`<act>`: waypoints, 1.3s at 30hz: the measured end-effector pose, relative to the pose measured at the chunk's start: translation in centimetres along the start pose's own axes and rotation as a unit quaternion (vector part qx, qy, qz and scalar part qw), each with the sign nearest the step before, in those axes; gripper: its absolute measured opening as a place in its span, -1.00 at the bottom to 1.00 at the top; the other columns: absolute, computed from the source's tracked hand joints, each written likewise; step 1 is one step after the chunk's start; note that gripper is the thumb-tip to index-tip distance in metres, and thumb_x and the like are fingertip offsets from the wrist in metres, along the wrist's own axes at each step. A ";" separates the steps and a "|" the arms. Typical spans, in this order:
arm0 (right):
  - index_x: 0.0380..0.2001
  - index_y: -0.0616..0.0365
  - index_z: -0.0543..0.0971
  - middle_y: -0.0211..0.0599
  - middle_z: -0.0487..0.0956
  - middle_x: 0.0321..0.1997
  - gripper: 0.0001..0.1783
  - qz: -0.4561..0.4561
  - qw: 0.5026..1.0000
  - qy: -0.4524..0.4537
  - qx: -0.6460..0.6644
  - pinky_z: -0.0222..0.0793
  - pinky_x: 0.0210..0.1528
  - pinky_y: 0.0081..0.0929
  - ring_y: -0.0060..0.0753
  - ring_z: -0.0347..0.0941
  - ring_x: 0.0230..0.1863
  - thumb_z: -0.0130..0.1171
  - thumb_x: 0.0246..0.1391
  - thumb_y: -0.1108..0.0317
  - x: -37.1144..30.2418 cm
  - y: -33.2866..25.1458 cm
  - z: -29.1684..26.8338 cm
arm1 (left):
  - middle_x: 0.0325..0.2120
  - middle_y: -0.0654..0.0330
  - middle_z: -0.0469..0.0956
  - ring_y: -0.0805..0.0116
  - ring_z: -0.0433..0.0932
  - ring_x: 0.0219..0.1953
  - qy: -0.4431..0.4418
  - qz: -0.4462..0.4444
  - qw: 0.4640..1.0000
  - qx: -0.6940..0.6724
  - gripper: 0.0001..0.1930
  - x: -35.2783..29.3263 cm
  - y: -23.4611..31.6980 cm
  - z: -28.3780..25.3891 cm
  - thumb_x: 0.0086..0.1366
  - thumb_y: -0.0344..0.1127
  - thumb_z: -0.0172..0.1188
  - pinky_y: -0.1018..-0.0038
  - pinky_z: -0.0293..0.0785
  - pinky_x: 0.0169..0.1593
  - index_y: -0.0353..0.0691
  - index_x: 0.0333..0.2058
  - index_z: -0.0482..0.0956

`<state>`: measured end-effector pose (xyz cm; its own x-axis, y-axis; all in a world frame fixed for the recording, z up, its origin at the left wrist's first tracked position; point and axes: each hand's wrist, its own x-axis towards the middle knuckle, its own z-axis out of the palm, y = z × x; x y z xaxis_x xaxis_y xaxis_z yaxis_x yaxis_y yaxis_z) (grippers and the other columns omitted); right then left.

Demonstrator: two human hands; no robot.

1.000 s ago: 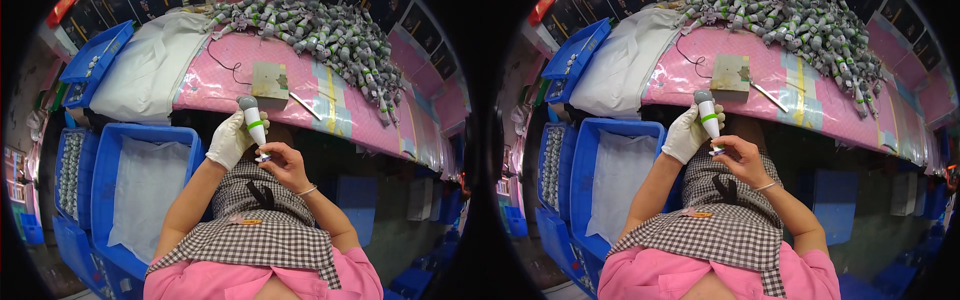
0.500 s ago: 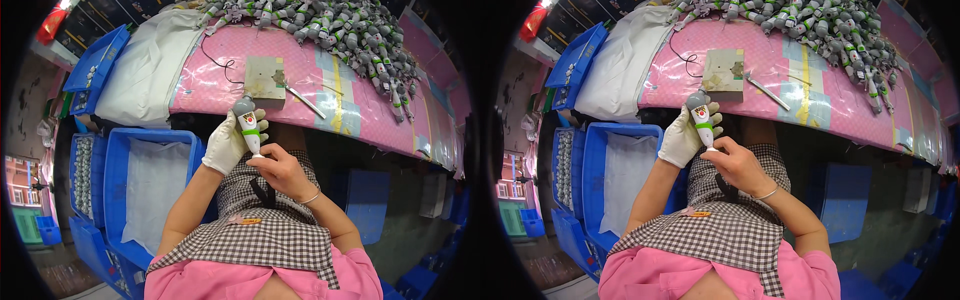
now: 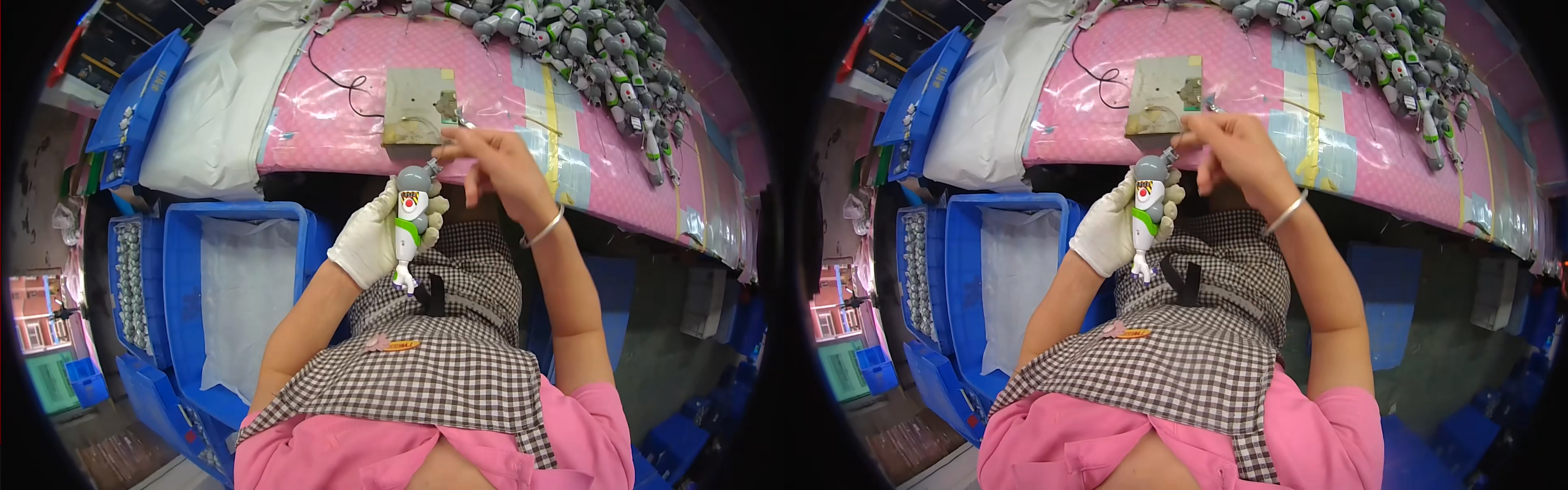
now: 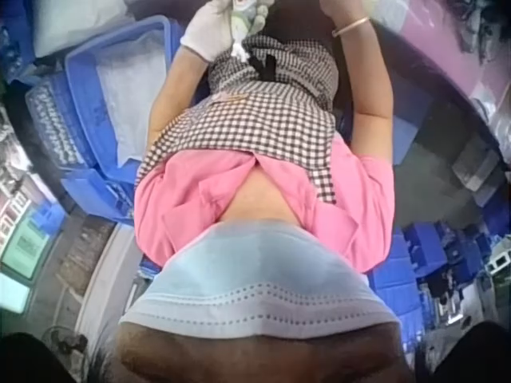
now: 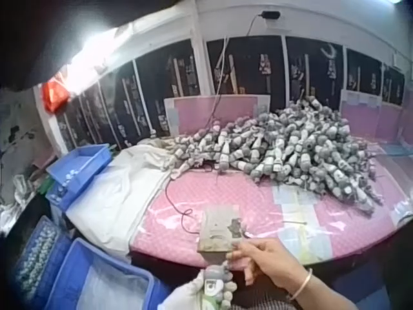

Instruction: Assembling small plastic toy components using a bench-top fixture and organizing them into blue storage crates.

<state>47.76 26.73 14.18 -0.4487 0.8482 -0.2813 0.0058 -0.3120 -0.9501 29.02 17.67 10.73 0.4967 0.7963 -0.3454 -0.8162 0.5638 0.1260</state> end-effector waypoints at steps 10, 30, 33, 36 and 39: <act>-0.16 0.36 0.55 -0.17 0.62 -0.32 -0.73 -0.092 0.995 0.034 0.027 0.54 -0.40 -0.59 -0.52 0.55 -0.49 0.11 0.10 0.41 2.2 0.2 -2.0 | -0.19 -0.05 0.51 0.14 0.55 -0.25 0.009 -0.021 0.995 0.098 -0.42 1.8 -0.1 -0.5 0.40 0.07 -0.29 0.28 0.52 -0.12 -0.38 0.05 0.29; -0.47 0.30 0.59 -0.39 0.56 -0.58 -0.83 -0.225 0.920 0.115 -0.299 0.30 -0.54 -0.68 -0.70 0.39 -0.60 0.18 -0.01 0.38 5.2 0.2 -3.2 | -0.42 0.23 0.51 0.52 0.50 -0.40 0.225 0.156 0.799 0.535 -0.69 3.3 2.4 6.3 0.28 -0.23 0.14 0.58 0.45 -0.32 -0.32 -0.11 0.42; -0.48 0.30 0.58 -0.35 0.57 -0.59 -0.84 -0.229 0.904 0.102 -0.347 0.30 -0.54 -0.66 -0.68 0.39 -0.61 0.18 -0.03 0.38 5.2 0.0 -3.2 | -0.35 0.21 0.50 0.48 0.51 -0.33 0.124 0.156 0.870 0.450 -0.62 3.5 3.2 5.8 0.29 -0.16 0.13 0.55 0.48 -0.23 -0.33 -0.06 0.40; -0.47 0.30 0.56 -0.35 0.56 -0.58 -0.83 -0.217 0.908 0.087 -0.347 0.31 -0.54 -0.66 -0.67 0.38 -0.62 0.16 -0.01 0.37 5.4 0.2 -3.6 | -0.31 0.20 0.51 0.44 0.52 -0.31 0.101 0.085 0.927 0.352 -0.60 3.8 3.5 5.7 0.29 -0.13 0.12 0.48 0.51 -0.18 -0.35 -0.07 0.41; -0.48 0.29 0.54 -0.40 0.53 -0.59 -0.82 -0.177 0.936 0.046 -0.301 0.29 -0.56 -0.66 -0.68 0.38 -0.62 0.14 0.02 0.35 6.4 0.4 -4.4 | -0.31 0.19 0.51 0.41 0.53 -0.30 0.128 0.105 0.925 0.341 -0.62 3.9 3.2 5.9 0.30 -0.12 0.10 0.46 0.52 -0.18 -0.35 -0.10 0.43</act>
<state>48.78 33.89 11.43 -0.4397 0.8944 0.0817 0.3855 0.2701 -0.8823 30.06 23.90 15.25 0.1908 0.8753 -0.4443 -0.4678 0.4790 0.7428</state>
